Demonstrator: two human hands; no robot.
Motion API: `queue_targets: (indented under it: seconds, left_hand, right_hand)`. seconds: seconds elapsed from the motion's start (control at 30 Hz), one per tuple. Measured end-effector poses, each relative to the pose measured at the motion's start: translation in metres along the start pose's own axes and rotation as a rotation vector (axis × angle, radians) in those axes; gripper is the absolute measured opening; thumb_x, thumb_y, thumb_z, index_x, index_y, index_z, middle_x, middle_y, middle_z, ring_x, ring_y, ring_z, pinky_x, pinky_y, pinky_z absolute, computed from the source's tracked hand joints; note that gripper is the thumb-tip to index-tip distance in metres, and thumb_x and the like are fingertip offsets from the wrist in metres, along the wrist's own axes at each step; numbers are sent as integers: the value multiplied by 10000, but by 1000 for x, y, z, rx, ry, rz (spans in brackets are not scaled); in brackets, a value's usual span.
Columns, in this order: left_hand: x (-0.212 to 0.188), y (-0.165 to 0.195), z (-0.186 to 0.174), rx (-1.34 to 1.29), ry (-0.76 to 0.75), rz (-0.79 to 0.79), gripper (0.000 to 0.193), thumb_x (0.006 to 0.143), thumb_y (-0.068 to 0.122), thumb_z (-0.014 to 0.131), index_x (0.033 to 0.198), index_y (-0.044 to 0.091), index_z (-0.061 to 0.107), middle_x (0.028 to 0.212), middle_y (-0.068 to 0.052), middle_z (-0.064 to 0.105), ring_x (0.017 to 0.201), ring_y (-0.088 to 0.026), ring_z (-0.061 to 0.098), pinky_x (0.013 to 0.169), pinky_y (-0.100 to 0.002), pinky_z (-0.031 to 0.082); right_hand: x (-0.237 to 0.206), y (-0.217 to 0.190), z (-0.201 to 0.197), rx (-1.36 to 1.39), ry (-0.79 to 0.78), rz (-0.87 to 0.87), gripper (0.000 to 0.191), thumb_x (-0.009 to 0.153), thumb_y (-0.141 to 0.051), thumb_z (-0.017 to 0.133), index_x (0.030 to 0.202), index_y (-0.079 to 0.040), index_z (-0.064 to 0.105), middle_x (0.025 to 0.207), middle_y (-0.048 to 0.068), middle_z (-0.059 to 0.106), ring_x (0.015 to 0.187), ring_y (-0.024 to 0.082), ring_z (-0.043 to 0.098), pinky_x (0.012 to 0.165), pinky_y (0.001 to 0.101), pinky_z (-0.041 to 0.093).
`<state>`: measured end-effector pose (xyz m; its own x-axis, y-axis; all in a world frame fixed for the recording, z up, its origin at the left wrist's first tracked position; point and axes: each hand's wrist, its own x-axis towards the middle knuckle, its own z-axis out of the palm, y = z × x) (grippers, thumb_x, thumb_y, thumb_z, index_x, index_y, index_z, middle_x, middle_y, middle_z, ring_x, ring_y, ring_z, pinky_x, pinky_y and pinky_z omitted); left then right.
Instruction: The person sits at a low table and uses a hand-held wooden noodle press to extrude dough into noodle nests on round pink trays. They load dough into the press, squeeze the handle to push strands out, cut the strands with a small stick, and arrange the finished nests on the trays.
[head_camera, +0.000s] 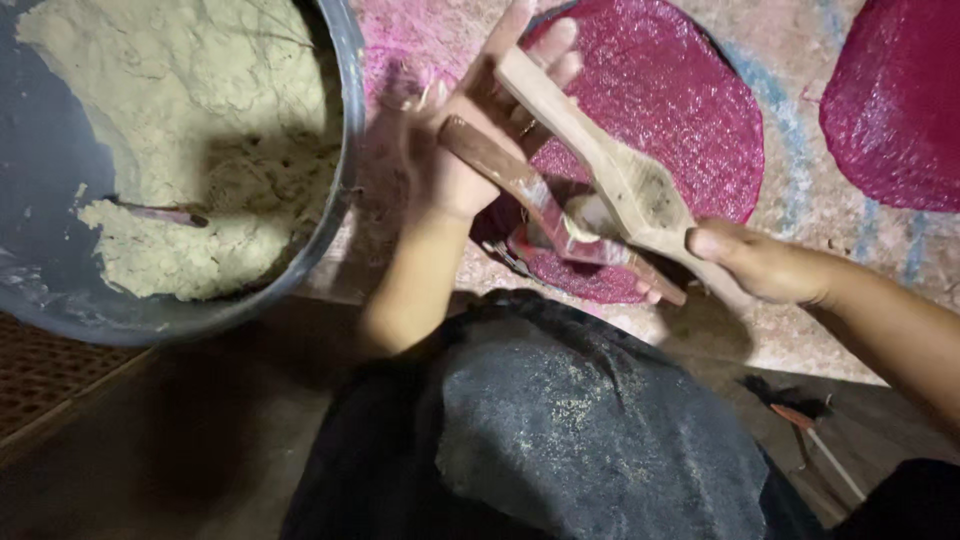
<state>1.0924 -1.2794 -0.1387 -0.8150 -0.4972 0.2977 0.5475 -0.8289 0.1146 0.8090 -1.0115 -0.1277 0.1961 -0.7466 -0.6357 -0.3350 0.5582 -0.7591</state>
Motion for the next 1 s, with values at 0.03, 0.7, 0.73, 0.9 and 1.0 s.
queue_targets:
  seconds: [0.03,0.7,0.73,0.9,1.0]
  left_hand:
    - [9,-1,2,68,-83,11,824,968,535,659,1598,98,356,1501,-184,546,1437,-328,502,1252,-465,342]
    - [84,8,-78,-53,-228,277,259,959,424,613,1047,198,521,969,51,525,987,-134,521,1061,-331,442]
    - [89,6,-77,-52,-236,300,261,966,428,609,1045,194,524,967,46,526,984,-139,520,1046,-323,446]
    - [98,31,-72,31,-265,306,265,983,443,577,1033,186,535,955,35,533,976,-144,526,1032,-341,469]
    - [90,37,-69,14,-302,267,284,959,452,571,1054,188,532,959,44,525,994,-132,529,1009,-309,476]
  right_hand:
    - [1,-6,0,-22,24,54,782,961,-669,281,1272,-14,576,1134,137,688,1024,279,642,884,416,534]
    - [48,-147,-35,-308,185,278,829,913,-721,312,1131,-20,696,845,133,721,760,250,698,674,377,616]
    - [47,-149,-40,-352,203,304,818,925,-717,319,1168,-22,674,865,135,708,787,246,697,699,362,629]
    - [61,-151,-36,-309,290,210,791,957,-701,380,1271,-35,670,859,171,747,700,309,653,628,417,540]
    - [63,-152,-28,-266,240,242,805,943,-685,335,1148,-4,711,828,140,756,701,261,698,635,392,571]
